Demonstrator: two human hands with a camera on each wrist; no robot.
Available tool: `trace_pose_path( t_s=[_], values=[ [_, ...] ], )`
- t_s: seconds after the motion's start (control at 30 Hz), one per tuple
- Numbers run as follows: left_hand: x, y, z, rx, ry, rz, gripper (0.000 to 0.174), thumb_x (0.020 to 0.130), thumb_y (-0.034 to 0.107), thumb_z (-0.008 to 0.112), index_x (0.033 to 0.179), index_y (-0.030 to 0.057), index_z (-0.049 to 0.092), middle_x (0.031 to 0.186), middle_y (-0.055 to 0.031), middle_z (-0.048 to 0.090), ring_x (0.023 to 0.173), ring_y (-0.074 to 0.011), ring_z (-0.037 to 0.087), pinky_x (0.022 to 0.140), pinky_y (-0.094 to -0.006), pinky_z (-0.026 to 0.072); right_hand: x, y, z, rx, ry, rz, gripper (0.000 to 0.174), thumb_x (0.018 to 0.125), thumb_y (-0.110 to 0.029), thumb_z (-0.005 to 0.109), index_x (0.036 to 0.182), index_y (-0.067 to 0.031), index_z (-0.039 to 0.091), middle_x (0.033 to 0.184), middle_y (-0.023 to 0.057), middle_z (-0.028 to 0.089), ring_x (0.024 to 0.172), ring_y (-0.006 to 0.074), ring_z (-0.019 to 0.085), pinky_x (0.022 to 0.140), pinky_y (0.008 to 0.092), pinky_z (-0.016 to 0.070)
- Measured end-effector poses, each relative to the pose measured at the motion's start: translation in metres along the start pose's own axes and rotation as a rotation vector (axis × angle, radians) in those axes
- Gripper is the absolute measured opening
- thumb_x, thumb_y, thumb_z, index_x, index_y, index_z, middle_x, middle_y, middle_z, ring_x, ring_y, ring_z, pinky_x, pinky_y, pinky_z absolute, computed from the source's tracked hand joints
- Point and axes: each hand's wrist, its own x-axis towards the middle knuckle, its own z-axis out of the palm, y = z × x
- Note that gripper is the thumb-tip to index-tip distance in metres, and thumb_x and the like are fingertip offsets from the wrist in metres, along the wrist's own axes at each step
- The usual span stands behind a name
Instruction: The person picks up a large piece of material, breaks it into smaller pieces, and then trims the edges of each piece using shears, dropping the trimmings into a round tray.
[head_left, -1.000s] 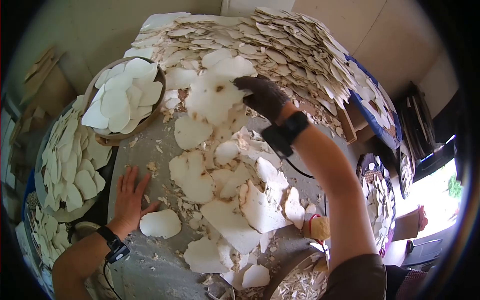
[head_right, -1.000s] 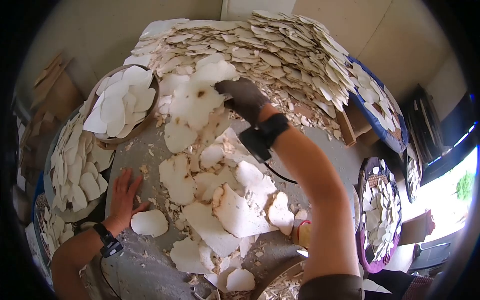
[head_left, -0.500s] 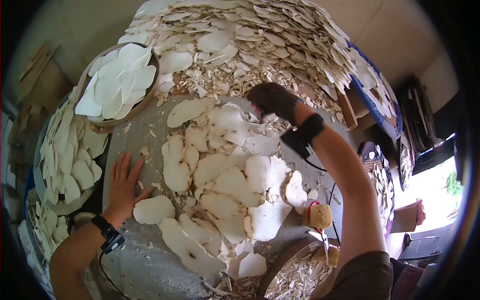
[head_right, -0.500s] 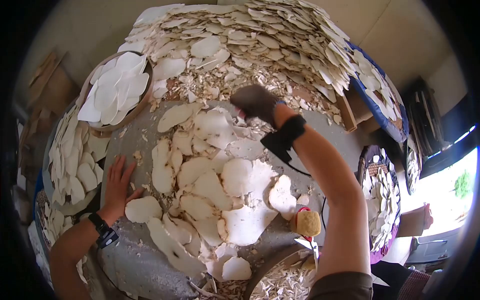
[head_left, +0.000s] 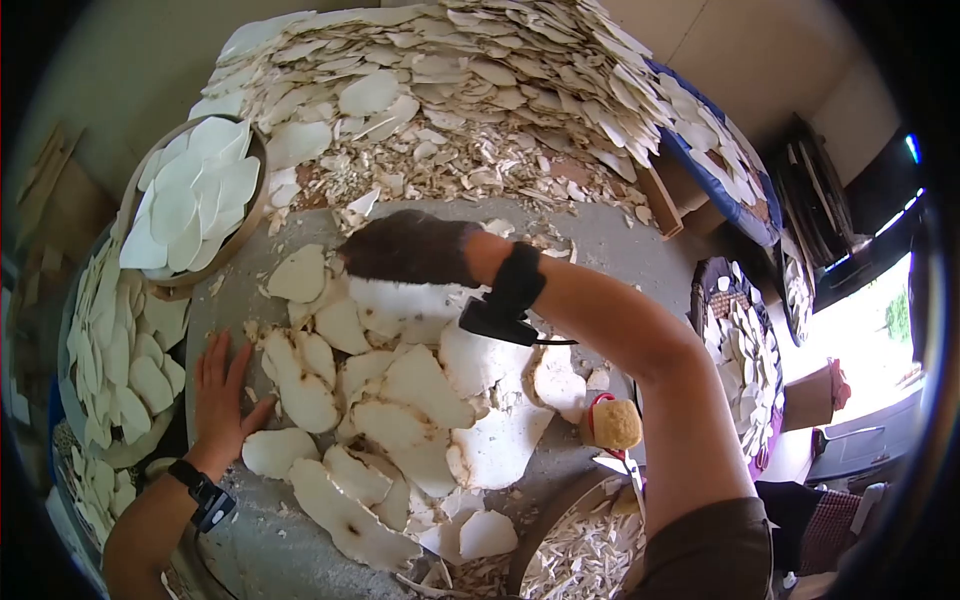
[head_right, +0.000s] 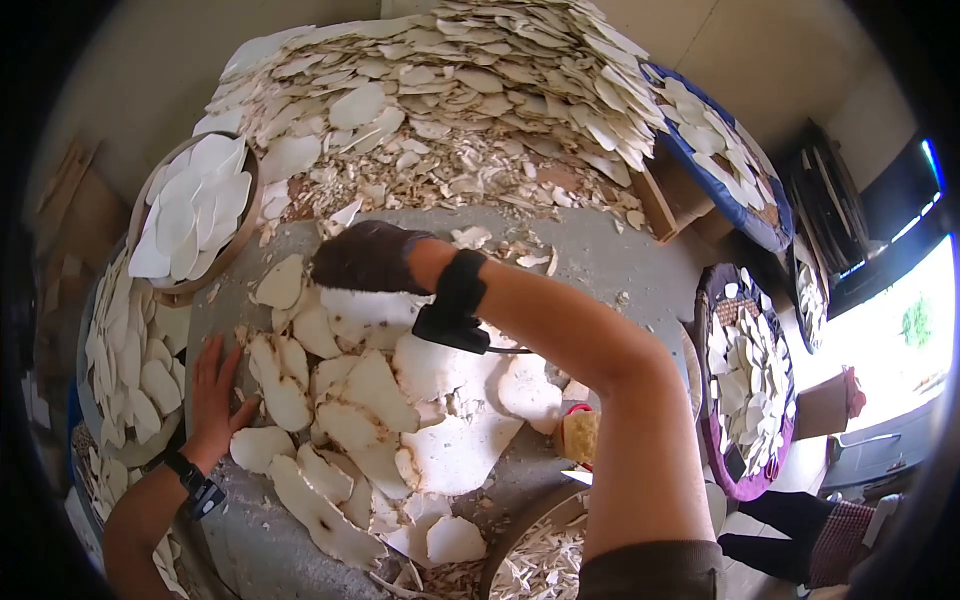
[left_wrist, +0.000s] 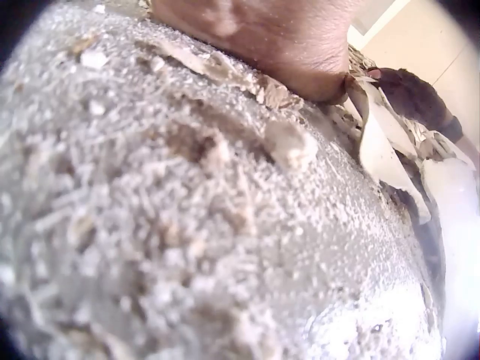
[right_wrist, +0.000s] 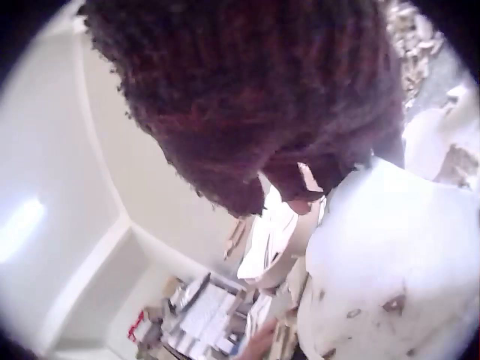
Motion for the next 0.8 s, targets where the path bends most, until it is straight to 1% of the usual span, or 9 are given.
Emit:
trace_pose_path(
  t_s=[0.13, 0.17, 0.2, 0.27, 0.37, 0.4, 0.47, 0.6, 0.8],
  values=[
    [0.000, 0.001, 0.003, -0.015, -0.013, -0.012, 0.072, 0.073, 0.027, 0.067, 0.134, 0.0050, 0.037, 0.144, -0.0204, 0.023, 0.135, -0.0384, 0.019, 0.109, -0.0510, 0.0136, -0.041, 0.040, -0.051, 0.918, 0.134, 0.333, 0.029, 0.090, -0.022, 0.057, 0.112, -0.0030, 0.058, 0.100, 0.0121, 0.064, 0.082, 0.0195, 0.066, 0.075, 0.0313, 0.0537],
    [0.000, 0.000, 0.003, -0.012, -0.019, -0.015, 0.072, 0.073, 0.027, 0.067, 0.135, 0.0050, 0.037, 0.144, -0.0204, 0.023, 0.135, -0.0384, 0.018, 0.110, -0.0509, 0.0134, -0.055, 0.055, -0.060, 0.835, 0.356, 0.418, 0.025, 0.088, -0.018, 0.058, 0.107, -0.0012, 0.059, 0.094, 0.0126, 0.064, 0.078, 0.0223, 0.066, 0.069, 0.0334, 0.0552],
    [0.000, 0.000, 0.004, -0.005, -0.025, -0.020, 0.073, 0.073, 0.027, 0.067, 0.135, 0.0051, 0.036, 0.144, -0.0203, 0.023, 0.135, -0.0384, 0.018, 0.110, -0.0508, 0.0134, -0.073, 0.076, -0.079, 0.328, 0.231, 0.339, 0.019, 0.086, -0.016, 0.059, 0.100, -0.0026, 0.058, 0.089, 0.0103, 0.063, 0.077, 0.0211, 0.064, 0.067, 0.0324, 0.0539],
    [0.001, -0.001, 0.005, 0.009, -0.035, -0.030, 0.073, 0.073, 0.027, 0.066, 0.136, 0.0052, 0.035, 0.144, -0.0202, 0.023, 0.135, -0.0383, 0.018, 0.110, -0.0506, 0.0133, -0.107, 0.118, -0.116, -1.173, 0.134, 0.199, 0.008, 0.083, -0.012, 0.061, 0.085, -0.0054, 0.058, 0.079, 0.0056, 0.060, 0.075, 0.0185, 0.061, 0.064, 0.0302, 0.0513],
    [0.002, -0.003, 0.007, 0.035, -0.022, 0.005, 0.073, 0.073, 0.026, 0.065, 0.136, 0.0053, 0.034, 0.145, -0.0200, 0.023, 0.134, -0.0387, 0.019, 0.109, -0.0506, 0.0141, -0.176, 0.236, -0.154, -0.636, 0.624, 0.599, 0.013, 0.079, -0.021, 0.062, 0.084, -0.0096, 0.058, 0.081, 0.0104, 0.062, 0.078, 0.0261, 0.061, 0.068, 0.0351, 0.0486],
    [0.002, -0.003, 0.008, 0.038, -0.030, 0.003, 0.073, 0.073, 0.026, 0.064, 0.136, 0.0051, 0.034, 0.145, -0.0201, 0.023, 0.134, -0.0391, 0.020, 0.109, -0.0506, 0.0145, -0.173, 0.179, -0.155, -0.837, 0.562, 0.882, 0.018, 0.079, -0.025, 0.063, 0.085, -0.0087, 0.058, 0.086, 0.0118, 0.064, 0.081, 0.0271, 0.062, 0.071, 0.0365, 0.0487],
    [0.004, -0.002, 0.007, 0.048, -0.045, 0.002, 0.073, 0.073, 0.027, 0.063, 0.136, 0.0046, 0.034, 0.145, -0.0203, 0.022, 0.134, -0.0397, 0.020, 0.109, -0.0507, 0.0152, -0.192, 0.211, -0.170, -0.857, 0.646, 0.914, 0.040, 0.075, -0.040, 0.064, 0.100, -0.0098, 0.057, 0.098, 0.0170, 0.064, 0.094, 0.0358, 0.060, 0.081, 0.0435, 0.0476],
    [0.004, -0.006, 0.009, 0.058, -0.028, 0.036, 0.072, 0.075, 0.030, 0.060, 0.136, 0.0031, 0.034, 0.145, -0.0208, 0.023, 0.133, -0.0404, 0.021, 0.108, -0.0507, 0.0164, -0.182, 0.219, -0.184, -0.805, 0.747, 1.005, 0.045, 0.077, -0.043, 0.062, 0.106, -0.0093, 0.055, 0.104, 0.0192, 0.062, 0.100, 0.0374, 0.058, 0.083, 0.0440, 0.0467],
    [0.006, -0.005, 0.009, 0.057, -0.043, 0.037, 0.070, 0.078, 0.037, 0.055, 0.136, 0.0019, 0.034, 0.144, -0.0217, 0.023, 0.133, -0.0407, 0.022, 0.108, -0.0503, 0.0169, -0.182, 0.340, -0.235, -0.663, 1.072, 0.768, 0.055, 0.078, -0.048, 0.061, 0.113, -0.0063, 0.053, 0.112, 0.0205, 0.059, 0.107, 0.0358, 0.056, 0.088, 0.0416, 0.0453]
  ],
)
